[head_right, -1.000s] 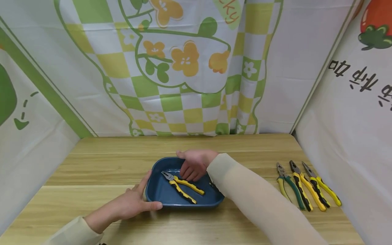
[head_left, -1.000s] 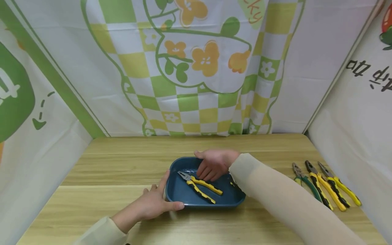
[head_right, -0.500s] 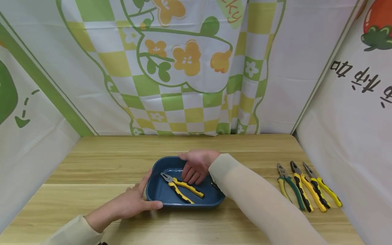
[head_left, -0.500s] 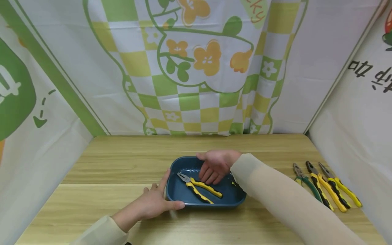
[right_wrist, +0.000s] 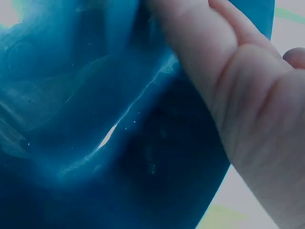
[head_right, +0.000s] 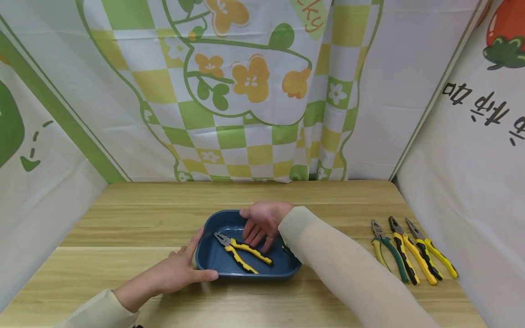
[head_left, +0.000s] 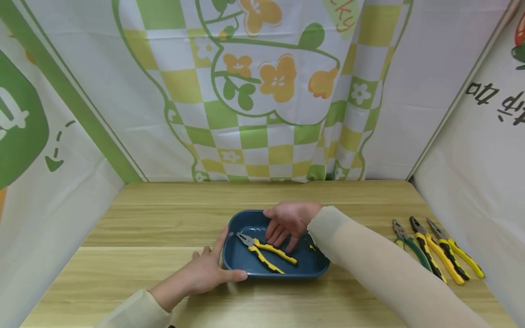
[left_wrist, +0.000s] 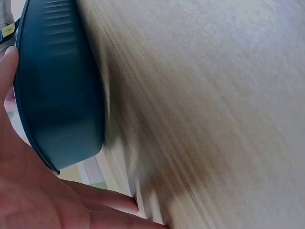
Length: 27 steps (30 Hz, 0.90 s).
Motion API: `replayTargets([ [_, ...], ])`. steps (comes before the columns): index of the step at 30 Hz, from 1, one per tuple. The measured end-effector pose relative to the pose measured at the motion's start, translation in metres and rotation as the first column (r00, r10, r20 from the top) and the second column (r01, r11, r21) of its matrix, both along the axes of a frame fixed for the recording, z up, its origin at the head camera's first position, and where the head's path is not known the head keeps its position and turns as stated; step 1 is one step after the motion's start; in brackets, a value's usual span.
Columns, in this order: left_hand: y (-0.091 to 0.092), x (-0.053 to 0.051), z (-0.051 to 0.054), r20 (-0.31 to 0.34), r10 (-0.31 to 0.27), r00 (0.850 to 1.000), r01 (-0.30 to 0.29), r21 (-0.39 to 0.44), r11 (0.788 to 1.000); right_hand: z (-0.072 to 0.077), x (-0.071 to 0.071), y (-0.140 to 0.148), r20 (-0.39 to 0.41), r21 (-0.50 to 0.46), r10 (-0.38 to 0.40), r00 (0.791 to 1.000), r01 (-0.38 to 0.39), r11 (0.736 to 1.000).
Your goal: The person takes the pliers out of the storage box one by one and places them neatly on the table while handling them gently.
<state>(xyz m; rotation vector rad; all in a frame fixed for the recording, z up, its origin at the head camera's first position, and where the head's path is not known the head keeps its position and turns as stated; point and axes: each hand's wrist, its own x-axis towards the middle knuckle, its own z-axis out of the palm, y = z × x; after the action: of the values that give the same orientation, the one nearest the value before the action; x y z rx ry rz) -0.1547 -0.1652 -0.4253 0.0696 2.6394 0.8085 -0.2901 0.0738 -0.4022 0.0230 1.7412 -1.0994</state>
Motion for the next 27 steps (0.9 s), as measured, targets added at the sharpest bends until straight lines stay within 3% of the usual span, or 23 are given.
replayTargets([
  [15, -0.001, 0.000, -0.001, -0.007, -0.011, 1.000, 0.011, 0.004, 1.000, -0.002, 0.005, -0.003, -0.105, 0.078, 0.146, 0.984, -0.138, 0.987],
  [23, -0.001, 0.000, -0.001, -0.009, -0.014, 1.000, 0.014, -0.003, 1.000, -0.002, 0.006, -0.009, -0.187, 0.152, 0.241, 0.952, -0.214, 0.965],
  [27, 0.000, 0.000, -0.001, -0.005, -0.013, 1.000, 0.013, -0.006, 1.000, -0.002, 0.007, -0.012, -0.194, 0.174, 0.249, 0.949, -0.217, 0.961],
])
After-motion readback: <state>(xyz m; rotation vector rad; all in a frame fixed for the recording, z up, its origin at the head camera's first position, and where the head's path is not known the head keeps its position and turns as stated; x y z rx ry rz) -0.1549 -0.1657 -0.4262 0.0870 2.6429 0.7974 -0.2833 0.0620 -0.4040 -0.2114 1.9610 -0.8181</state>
